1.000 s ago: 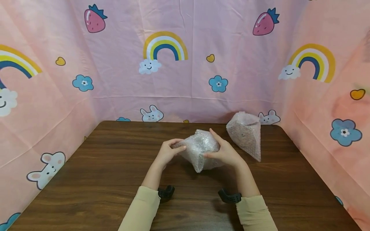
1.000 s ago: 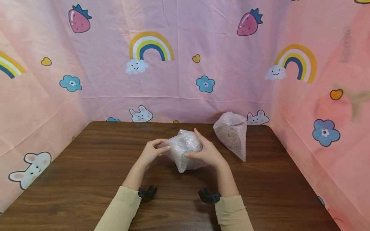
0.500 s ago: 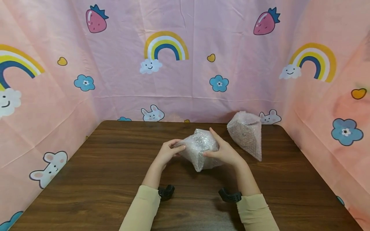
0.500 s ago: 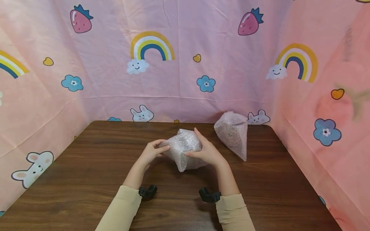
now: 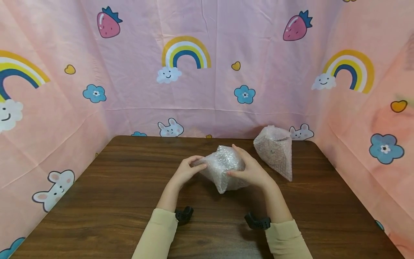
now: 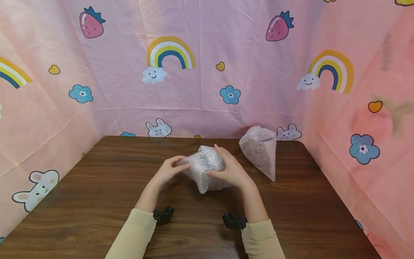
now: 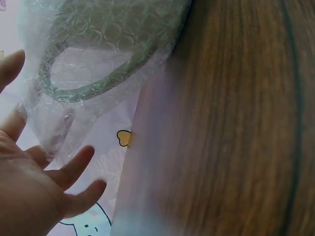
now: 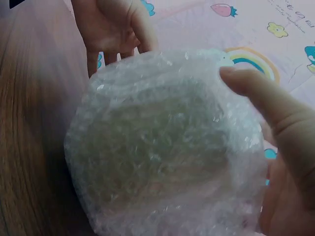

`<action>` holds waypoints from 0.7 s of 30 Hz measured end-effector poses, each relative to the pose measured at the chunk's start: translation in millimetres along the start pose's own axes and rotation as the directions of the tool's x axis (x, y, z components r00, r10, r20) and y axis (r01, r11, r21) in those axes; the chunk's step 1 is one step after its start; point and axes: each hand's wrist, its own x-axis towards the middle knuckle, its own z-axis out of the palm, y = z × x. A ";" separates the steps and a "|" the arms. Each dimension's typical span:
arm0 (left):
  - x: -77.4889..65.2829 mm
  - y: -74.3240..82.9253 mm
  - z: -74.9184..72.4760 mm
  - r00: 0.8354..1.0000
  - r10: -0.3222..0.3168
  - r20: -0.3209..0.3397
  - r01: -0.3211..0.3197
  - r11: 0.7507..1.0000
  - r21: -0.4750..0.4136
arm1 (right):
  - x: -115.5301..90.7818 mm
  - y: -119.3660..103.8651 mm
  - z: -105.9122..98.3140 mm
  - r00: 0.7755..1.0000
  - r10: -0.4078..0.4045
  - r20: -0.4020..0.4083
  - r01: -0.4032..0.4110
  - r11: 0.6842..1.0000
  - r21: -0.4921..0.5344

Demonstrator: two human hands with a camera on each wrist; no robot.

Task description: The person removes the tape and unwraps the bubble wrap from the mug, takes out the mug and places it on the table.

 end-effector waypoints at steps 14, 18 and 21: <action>-17.5 42.4 1.7 0.993 0.113 0.021 -0.113 0.994 -0.014 | 2.5 -34.6 21.3 0.946 -0.297 -0.129 0.247 0.919 -0.308; -8.6 25.6 7.6 0.992 0.123 0.002 -0.123 0.992 -0.006 | 3.1 -37.5 27.7 0.955 -0.278 -0.104 0.218 0.894 -0.391; -4.0 16.8 10.7 0.994 0.111 -0.013 -0.111 0.994 0.007 | 3.3 -38.8 29.7 0.963 -0.253 -0.092 0.193 0.886 -0.422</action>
